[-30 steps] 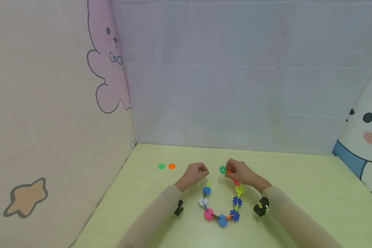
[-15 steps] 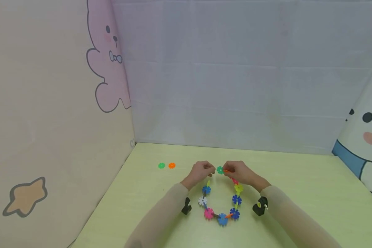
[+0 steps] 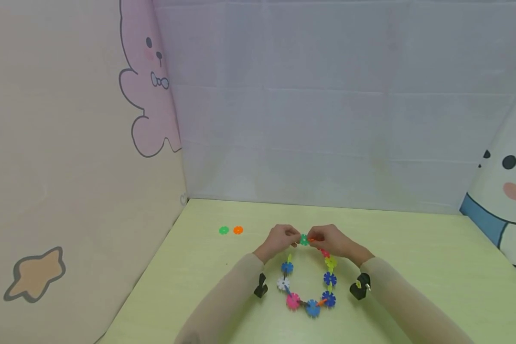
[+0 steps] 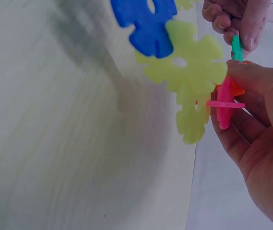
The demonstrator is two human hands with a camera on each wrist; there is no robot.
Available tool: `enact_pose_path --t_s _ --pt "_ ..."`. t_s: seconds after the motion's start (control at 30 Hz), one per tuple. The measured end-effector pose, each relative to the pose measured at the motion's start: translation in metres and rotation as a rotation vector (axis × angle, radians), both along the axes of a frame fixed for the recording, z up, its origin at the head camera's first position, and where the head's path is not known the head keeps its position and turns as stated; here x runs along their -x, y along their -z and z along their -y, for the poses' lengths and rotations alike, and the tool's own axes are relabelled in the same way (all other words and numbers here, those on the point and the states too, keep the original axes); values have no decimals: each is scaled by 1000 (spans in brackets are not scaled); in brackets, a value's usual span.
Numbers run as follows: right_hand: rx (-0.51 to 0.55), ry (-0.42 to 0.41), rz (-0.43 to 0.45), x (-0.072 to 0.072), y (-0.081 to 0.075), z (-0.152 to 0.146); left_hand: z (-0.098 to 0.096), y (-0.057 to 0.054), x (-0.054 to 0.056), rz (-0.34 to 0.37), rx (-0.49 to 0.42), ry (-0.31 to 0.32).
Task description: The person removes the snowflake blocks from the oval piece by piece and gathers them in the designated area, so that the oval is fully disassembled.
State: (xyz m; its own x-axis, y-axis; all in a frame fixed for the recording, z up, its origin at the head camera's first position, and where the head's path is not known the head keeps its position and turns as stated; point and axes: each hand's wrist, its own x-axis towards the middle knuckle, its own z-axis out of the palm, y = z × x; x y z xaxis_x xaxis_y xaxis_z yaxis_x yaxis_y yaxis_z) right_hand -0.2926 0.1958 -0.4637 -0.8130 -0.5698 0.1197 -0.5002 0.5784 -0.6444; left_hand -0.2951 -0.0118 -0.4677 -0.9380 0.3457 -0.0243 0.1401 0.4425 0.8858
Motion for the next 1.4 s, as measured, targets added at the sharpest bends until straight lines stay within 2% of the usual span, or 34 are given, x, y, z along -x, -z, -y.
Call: enact_pose_path --t_s 0.17,0.47,0.83,1.1,1.4 --pt "-15 6 16 -2 0 0 0 0 -1 18 8 6" --pt "-78 47 35 -7 -1 -2 1 -1 -4 57 -59 -36" --pt "-75 18 14 -12 -3 -7 4 1 -3 84 -60 -53" --pt "-94 8 -3 -8 0 -10 6 2 -6 85 -52 -43" --pt "-95 -21 -65 -8 -2 -10 6 4 -8 78 -32 -2"
